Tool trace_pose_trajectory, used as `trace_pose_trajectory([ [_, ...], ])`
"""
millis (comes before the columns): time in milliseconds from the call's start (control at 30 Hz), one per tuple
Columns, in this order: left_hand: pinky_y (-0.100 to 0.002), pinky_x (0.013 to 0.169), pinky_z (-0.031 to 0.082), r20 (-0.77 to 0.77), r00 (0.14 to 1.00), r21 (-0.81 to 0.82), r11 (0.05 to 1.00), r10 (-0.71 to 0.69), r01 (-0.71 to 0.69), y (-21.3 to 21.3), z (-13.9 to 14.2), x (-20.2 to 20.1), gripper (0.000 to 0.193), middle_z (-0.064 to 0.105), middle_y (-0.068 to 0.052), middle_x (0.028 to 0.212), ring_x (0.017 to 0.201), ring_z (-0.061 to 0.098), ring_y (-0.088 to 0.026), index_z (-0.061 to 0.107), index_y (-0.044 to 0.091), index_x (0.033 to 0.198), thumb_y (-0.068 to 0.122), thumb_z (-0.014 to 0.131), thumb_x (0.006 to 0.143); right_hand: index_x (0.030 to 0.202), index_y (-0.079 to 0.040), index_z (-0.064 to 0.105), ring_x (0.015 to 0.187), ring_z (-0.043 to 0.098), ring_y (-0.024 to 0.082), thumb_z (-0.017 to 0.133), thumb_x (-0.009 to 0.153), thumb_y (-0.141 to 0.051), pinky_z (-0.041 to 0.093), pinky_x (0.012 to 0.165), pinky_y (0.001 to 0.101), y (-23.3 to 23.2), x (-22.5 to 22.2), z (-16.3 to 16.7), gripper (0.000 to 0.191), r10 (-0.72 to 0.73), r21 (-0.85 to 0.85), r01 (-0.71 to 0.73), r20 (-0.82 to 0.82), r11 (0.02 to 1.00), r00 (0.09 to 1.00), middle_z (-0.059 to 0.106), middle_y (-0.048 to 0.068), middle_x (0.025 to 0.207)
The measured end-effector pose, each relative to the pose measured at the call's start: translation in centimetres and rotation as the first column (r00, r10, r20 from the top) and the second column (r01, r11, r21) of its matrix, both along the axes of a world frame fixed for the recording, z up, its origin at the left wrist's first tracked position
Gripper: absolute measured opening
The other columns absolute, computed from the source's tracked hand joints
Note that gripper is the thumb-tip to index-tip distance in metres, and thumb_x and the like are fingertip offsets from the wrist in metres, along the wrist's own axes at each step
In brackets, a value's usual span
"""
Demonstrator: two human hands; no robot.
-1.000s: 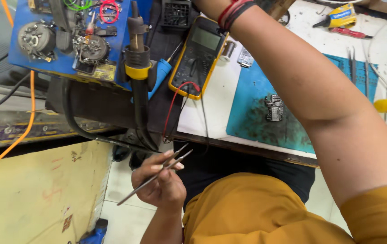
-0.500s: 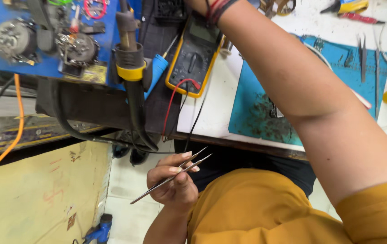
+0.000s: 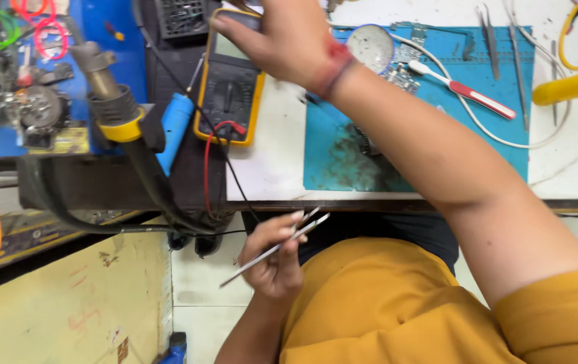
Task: The person solders components on a small circuit board at a repair workbench, holding the board with tweezers while applying a soldering iron, and periodically repositions the board, uses a brush and flux container, and works on other boards on the mat.
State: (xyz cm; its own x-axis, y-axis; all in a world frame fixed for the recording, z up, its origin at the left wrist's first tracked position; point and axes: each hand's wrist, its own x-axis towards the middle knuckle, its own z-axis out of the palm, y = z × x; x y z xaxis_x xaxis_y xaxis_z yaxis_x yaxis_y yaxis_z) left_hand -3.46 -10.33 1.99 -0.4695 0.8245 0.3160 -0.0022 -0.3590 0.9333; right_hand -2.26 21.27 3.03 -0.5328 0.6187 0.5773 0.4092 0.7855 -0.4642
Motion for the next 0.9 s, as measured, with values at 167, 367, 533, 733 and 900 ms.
trace_pose_trajectory([
  [167, -0.031, 0.083, 0.061, -0.321, 0.936, -0.115, 0.987, -0.143, 0.111, 4.7, 1.6, 0.9, 0.012, 0.074, -0.012, 0.119, 0.092, 0.074, -0.022, 0.065, 0.005, 0.115, 0.009, 0.069, 0.105, 0.117, 0.002, 0.072, 0.087, 0.065, 0.008, 0.078, 0.112, -0.003, 0.052, 0.074, 0.0236, -3.9, 15.9, 1.2, 0.009, -0.120, -0.387, 0.000, -0.288, 0.922, 0.950, 0.072, 0.004, 0.101],
  [367, -0.039, 0.093, 0.047, -0.923, 0.324, -0.087, 0.935, -0.205, 0.345, 13.5, 2.9, 6.1, 0.029, 0.065, -0.013, 0.131, 0.111, 0.063, -0.026, 0.066, 0.005, 0.119, 0.013, 0.063, 0.091, 0.116, 0.004, 0.065, 0.081, 0.064, 0.008, 0.072, 0.110, -0.005, 0.052, 0.073, 0.0209, -9.9, 27.9, 1.3, 0.012, -0.446, -0.526, 0.170, -0.457, 0.833, 0.770, 0.072, 0.008, 0.104],
  [533, -0.051, 0.110, 0.036, -0.984, -0.161, -0.118, 0.958, -0.077, 0.261, 18.3, 3.7, 11.4, 0.045, 0.055, -0.020, 0.147, 0.131, 0.051, -0.033, 0.063, 0.000, 0.134, 0.023, 0.055, 0.096, 0.121, 0.007, 0.064, 0.091, 0.067, 0.010, 0.072, 0.115, -0.004, 0.054, 0.082, 0.0217, -14.0, 30.5, -0.5, 0.015, -0.506, -0.497, 0.251, -0.486, 0.831, 0.713, 0.072, 0.012, 0.108],
  [733, -0.069, 0.112, 0.012, -0.653, -0.756, -0.357, 0.899, -0.047, 0.253, 13.6, 5.8, 14.0, 0.061, 0.035, -0.025, 0.158, 0.145, 0.030, -0.046, 0.047, -0.006, 0.144, 0.033, 0.041, 0.097, 0.118, 0.006, 0.068, 0.097, 0.067, 0.014, 0.070, 0.114, -0.006, 0.054, 0.090, 0.0245, -17.2, 29.9, -0.1, 0.013, -0.456, -0.401, 0.318, -0.317, 0.859, 0.832, 0.071, 0.014, 0.112],
  [900, -0.070, 0.109, 0.017, -0.514, -0.858, -0.346, 0.913, 0.010, 0.218, 11.9, 6.4, 13.8, 0.062, 0.042, -0.029, 0.153, 0.139, 0.037, -0.049, 0.047, -0.009, 0.147, 0.028, 0.039, 0.098, 0.117, 0.003, 0.069, 0.103, 0.067, 0.015, 0.065, 0.114, -0.012, 0.053, 0.094, 0.0258, -17.2, 27.9, 0.9, 0.016, -0.329, -0.470, 0.142, -0.345, 0.871, 0.879, 0.071, 0.011, 0.113],
])
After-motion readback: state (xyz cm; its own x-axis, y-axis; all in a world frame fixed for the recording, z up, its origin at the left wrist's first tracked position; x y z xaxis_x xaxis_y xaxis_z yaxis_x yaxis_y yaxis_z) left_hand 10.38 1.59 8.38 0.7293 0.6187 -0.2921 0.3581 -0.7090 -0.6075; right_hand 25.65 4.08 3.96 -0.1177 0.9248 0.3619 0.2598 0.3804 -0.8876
